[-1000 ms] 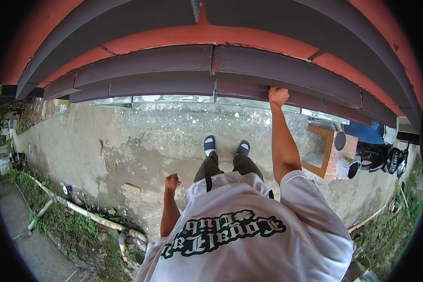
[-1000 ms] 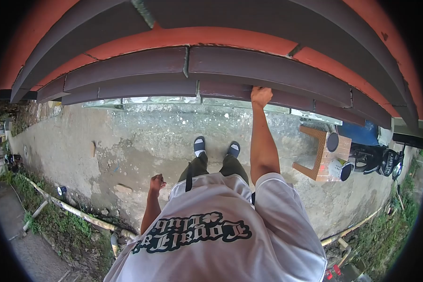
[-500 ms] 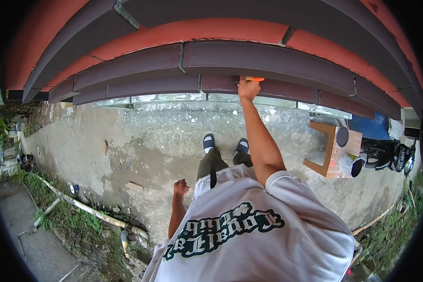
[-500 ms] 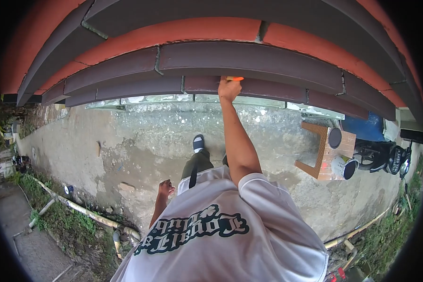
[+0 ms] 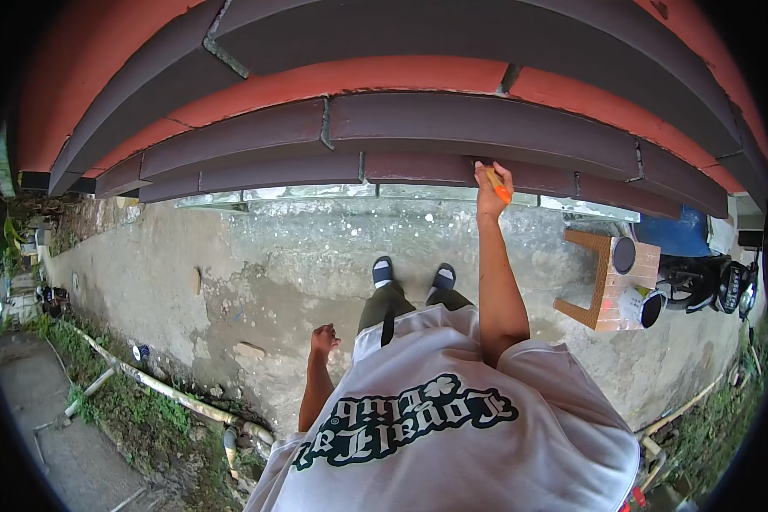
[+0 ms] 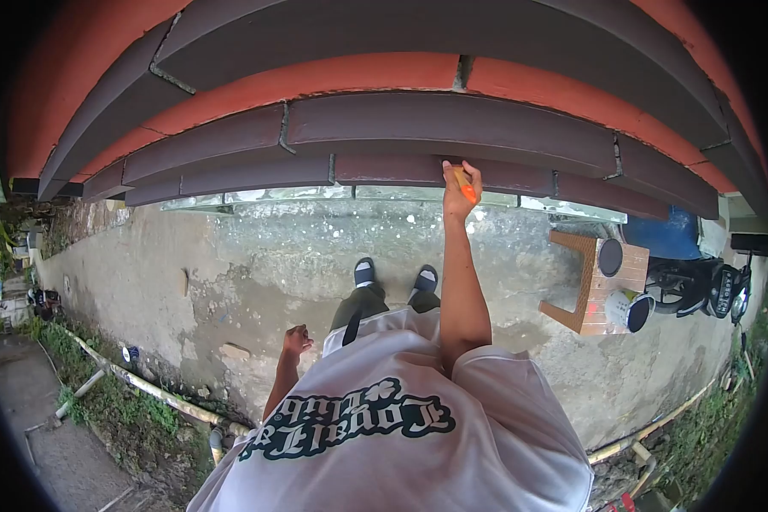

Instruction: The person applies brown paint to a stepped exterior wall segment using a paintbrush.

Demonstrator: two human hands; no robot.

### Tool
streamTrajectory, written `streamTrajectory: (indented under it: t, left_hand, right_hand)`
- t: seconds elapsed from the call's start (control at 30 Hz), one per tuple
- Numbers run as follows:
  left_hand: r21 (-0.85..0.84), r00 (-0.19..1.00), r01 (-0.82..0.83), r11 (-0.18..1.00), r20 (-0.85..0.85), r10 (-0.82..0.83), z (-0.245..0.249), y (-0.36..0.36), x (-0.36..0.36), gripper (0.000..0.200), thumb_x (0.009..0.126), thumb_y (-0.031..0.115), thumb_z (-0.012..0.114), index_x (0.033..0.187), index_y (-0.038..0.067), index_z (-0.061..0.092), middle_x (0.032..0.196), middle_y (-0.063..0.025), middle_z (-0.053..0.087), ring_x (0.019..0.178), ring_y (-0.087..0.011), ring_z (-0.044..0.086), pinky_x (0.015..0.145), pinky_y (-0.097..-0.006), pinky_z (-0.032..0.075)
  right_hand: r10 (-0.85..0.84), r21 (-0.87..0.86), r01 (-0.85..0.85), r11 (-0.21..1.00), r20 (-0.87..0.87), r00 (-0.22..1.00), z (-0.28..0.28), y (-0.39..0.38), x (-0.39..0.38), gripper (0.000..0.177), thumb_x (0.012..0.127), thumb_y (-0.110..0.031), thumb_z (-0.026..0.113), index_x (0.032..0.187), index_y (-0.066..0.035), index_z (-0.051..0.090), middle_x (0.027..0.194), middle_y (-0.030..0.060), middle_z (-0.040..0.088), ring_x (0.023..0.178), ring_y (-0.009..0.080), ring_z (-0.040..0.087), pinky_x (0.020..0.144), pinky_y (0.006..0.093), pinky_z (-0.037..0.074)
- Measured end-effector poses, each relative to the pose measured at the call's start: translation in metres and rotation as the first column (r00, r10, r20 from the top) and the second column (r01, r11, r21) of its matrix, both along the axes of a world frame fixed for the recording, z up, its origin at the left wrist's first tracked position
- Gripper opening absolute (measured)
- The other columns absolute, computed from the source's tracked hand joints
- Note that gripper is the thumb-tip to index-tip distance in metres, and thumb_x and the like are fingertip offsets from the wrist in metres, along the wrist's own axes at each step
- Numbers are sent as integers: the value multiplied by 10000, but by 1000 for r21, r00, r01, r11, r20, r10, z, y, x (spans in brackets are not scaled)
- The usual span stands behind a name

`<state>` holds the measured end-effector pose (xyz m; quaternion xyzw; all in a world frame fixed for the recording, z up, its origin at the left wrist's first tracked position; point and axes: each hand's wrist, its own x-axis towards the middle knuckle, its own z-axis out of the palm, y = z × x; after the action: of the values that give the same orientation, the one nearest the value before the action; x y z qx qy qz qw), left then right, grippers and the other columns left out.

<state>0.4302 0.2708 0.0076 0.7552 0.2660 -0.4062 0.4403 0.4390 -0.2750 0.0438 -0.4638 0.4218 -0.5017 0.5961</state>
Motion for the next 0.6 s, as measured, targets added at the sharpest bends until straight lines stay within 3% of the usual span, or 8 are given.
streamTrajectory:
  t: [0.07,0.17,0.3,0.33,0.43,0.47,0.57,0.6]
  left_hand:
    - [-1,999,20,1000,24,-20,3,9,9,273,912,270,539,702,95,538,604,-24,512,533,-157,569,509,-275,442]
    - [20,998,39,999,52,-40,11,30,25,279,907,297,543,708,101,546,618,-22,534,567,-158,599,550,-283,463]
    - [87,998,59,995,28,-61,17,61,41,285,907,317,536,713,108,552,633,-21,555,602,-162,629,575,-288,475]
    - [98,998,64,993,14,-65,18,69,45,285,907,317,534,714,109,552,634,-21,556,603,-164,632,570,-287,474]
    - [115,998,63,991,5,-64,20,90,61,287,909,319,530,715,109,556,633,-20,557,598,-165,633,559,-290,472]
    - [118,998,62,991,4,-63,20,98,66,288,909,319,530,715,108,557,632,-20,556,595,-166,631,556,-292,472]
    - [130,997,76,989,-5,-76,14,120,84,293,912,320,531,715,106,561,627,-20,550,590,-166,630,547,-297,470]
    - [133,996,87,987,-17,-86,13,123,89,294,914,319,530,714,106,562,625,-21,548,590,-168,629,548,-298,471]
  right_hand:
    - [-45,-115,28,993,-150,988,1,12,13,297,825,-134,802,995,-9,593,867,80,655,752,131,633,737,267,554]
    - [-94,-278,29,960,-225,970,16,42,29,310,824,-182,815,922,-21,569,761,41,638,718,88,571,722,227,481]
    - [11,-309,-127,943,-352,936,17,77,55,329,856,-234,789,886,-41,524,723,42,636,674,98,550,683,250,464]
    - [8,-328,-110,938,-298,954,15,79,60,317,866,-251,773,866,-38,538,737,79,644,664,140,570,665,286,477]
    - [-194,-419,22,908,-373,907,6,69,65,299,859,-232,773,855,-29,553,756,117,645,655,197,576,651,318,480]
    - [-164,-354,13,935,-398,902,1,68,65,292,849,-234,775,857,-22,575,784,155,649,680,284,606,661,374,491]
    - [-152,-478,-120,870,-491,858,10,86,82,299,848,-252,772,864,-20,584,810,176,659,722,344,633,679,414,497]
    - [-79,-473,-196,859,-501,862,12,92,86,306,852,-275,762,870,-21,592,843,192,664,760,378,642,690,444,495]
